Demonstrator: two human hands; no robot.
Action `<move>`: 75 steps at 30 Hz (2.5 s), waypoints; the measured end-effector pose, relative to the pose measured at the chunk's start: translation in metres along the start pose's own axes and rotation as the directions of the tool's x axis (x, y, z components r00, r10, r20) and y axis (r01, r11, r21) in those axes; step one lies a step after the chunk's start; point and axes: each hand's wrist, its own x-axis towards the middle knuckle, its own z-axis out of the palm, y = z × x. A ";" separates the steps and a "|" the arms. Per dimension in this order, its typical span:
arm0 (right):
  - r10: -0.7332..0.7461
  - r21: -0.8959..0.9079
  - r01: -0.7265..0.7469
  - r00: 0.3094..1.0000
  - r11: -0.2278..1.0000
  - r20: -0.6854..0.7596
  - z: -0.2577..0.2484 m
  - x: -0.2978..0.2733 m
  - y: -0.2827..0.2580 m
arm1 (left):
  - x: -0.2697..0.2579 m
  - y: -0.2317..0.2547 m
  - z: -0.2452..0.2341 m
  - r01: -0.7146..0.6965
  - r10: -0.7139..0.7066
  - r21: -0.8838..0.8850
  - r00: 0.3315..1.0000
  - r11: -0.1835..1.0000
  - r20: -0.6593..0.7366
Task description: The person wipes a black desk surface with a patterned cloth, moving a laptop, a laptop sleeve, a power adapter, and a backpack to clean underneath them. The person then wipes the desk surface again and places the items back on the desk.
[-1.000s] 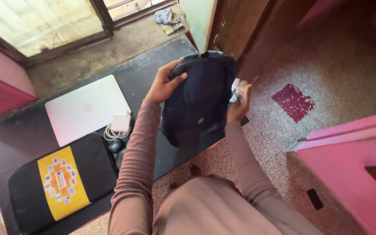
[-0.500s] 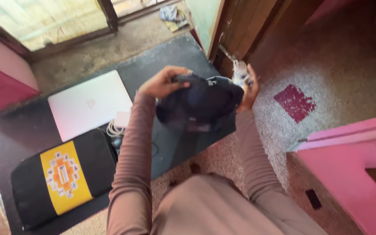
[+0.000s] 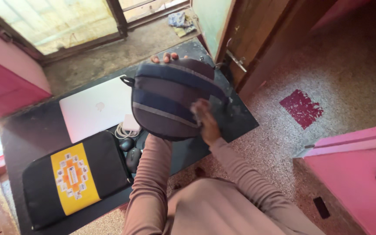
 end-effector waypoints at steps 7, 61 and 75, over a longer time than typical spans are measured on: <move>0.528 0.464 -0.316 0.720 0.827 -0.451 -0.040 0.005 0.045 | 0.014 0.017 0.019 0.051 -0.051 -0.041 0.999 0.998 -0.005; 0.321 0.633 -0.749 0.659 0.197 0.680 0.053 0.021 0.087 | -0.108 0.268 0.098 0.343 0.473 0.790 0.656 0.508 -0.589; 0.113 0.414 -0.879 0.448 0.238 0.887 0.186 0.020 -0.080 | -0.317 0.478 0.097 -0.020 0.629 0.684 0.414 0.729 -0.658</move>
